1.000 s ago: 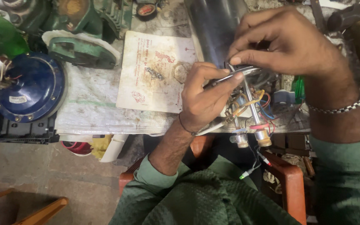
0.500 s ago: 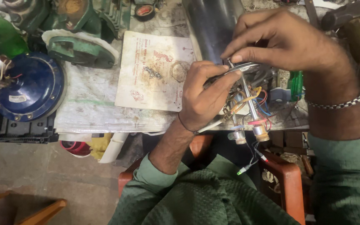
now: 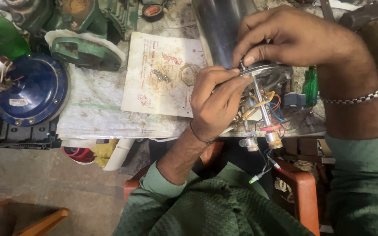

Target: The person assembles a small electric motor on a cluttered workbench, aligning a metal flange plate onto the motor shaft and threading small screws by hand around the rim. They pick screws from the bench one at a time, tighten them, and finish by using a spanner to tighten the flange bolts.

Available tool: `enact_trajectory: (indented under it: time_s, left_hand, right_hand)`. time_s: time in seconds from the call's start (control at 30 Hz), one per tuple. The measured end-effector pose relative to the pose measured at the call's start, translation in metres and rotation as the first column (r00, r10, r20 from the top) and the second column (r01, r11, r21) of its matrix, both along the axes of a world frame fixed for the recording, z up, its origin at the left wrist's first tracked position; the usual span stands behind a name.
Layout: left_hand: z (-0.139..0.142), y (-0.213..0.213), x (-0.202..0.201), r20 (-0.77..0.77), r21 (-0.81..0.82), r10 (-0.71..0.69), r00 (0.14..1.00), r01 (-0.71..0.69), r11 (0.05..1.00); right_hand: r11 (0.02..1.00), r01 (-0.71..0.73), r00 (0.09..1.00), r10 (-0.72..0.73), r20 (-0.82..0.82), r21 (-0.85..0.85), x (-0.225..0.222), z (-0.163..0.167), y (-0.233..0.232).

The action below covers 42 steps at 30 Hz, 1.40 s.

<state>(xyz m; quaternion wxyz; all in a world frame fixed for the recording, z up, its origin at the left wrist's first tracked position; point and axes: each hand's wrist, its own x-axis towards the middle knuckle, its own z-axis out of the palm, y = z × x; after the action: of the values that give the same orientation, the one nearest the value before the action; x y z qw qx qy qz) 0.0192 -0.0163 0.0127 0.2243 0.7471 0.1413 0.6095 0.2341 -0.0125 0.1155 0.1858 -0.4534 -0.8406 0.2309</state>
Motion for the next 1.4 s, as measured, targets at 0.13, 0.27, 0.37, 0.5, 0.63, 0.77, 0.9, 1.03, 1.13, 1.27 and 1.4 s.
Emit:
enact_trajectory:
  time_s: [0.13, 0.27, 0.37, 0.5, 0.63, 0.77, 0.9, 1.03, 1.13, 1.27, 1.4]
  left_hand:
    - [0.0, 0.001, 0.001, 0.002, -0.002, -0.007, 1.0, 0.007, 1.0]
    - [-0.001, 0.002, 0.003, 0.012, 0.035, -0.014, 1.0, 0.014, 0.999]
    - [-0.003, 0.004, 0.003, 0.02, 0.055, -0.007, 1.0, 0.006, 0.998]
    - [-0.006, 0.006, 0.002, 0.025, 0.062, 0.019, 1.0, -0.02, 0.998]
    - [-0.007, 0.005, 0.001, 0.0, 0.058, 0.001, 1.0, -0.001, 0.998]
    - [-0.006, 0.005, 0.004, 0.008, 0.043, -0.004, 1.0, 0.004, 0.999]
    - [-0.007, 0.006, 0.002, 0.001, 0.058, 0.022, 1.0, -0.022, 0.998]
    - [-0.008, 0.008, -0.001, -0.031, 0.097, 0.013, 0.999, -0.01, 0.995]
    - [-0.007, 0.009, 0.0, -0.026, 0.135, -0.003, 1.0, 0.006, 0.991]
    - [-0.006, 0.008, 0.003, -0.047, 0.151, -0.01, 0.999, 0.017, 0.988]
    - [-0.006, 0.007, 0.002, -0.026, 0.123, -0.009, 1.0, 0.012, 0.992]
  right_hand:
    - [0.999, -0.026, 0.998, 0.024, -0.055, -0.023, 0.002, -0.003, 0.004]
    - [0.998, -0.052, 0.993, 0.047, -0.104, -0.043, 0.005, -0.003, 0.005]
    - [1.0, 0.004, 0.996, -0.006, -0.086, -0.023, 0.003, -0.007, 0.005]
    - [0.999, 0.0, 0.996, 0.003, -0.086, 0.035, 0.002, -0.01, 0.003]
    - [0.998, -0.049, 0.994, 0.046, -0.102, -0.025, 0.007, -0.006, 0.003]
    - [0.998, -0.041, 0.991, 0.034, -0.128, -0.05, 0.005, -0.006, 0.008]
    - [0.997, -0.079, 0.991, 0.078, -0.108, -0.007, 0.0, -0.007, 0.011]
    - [0.999, -0.014, 0.997, 0.012, -0.076, -0.037, 0.0, -0.006, 0.007]
    - [0.998, 0.021, 0.989, -0.031, -0.147, -0.065, 0.001, -0.007, 0.006]
    - [0.999, 0.051, 0.986, -0.051, -0.157, -0.006, 0.002, -0.014, 0.018]
    - [0.996, 0.081, 0.985, -0.085, -0.15, -0.03, 0.004, -0.018, 0.026]
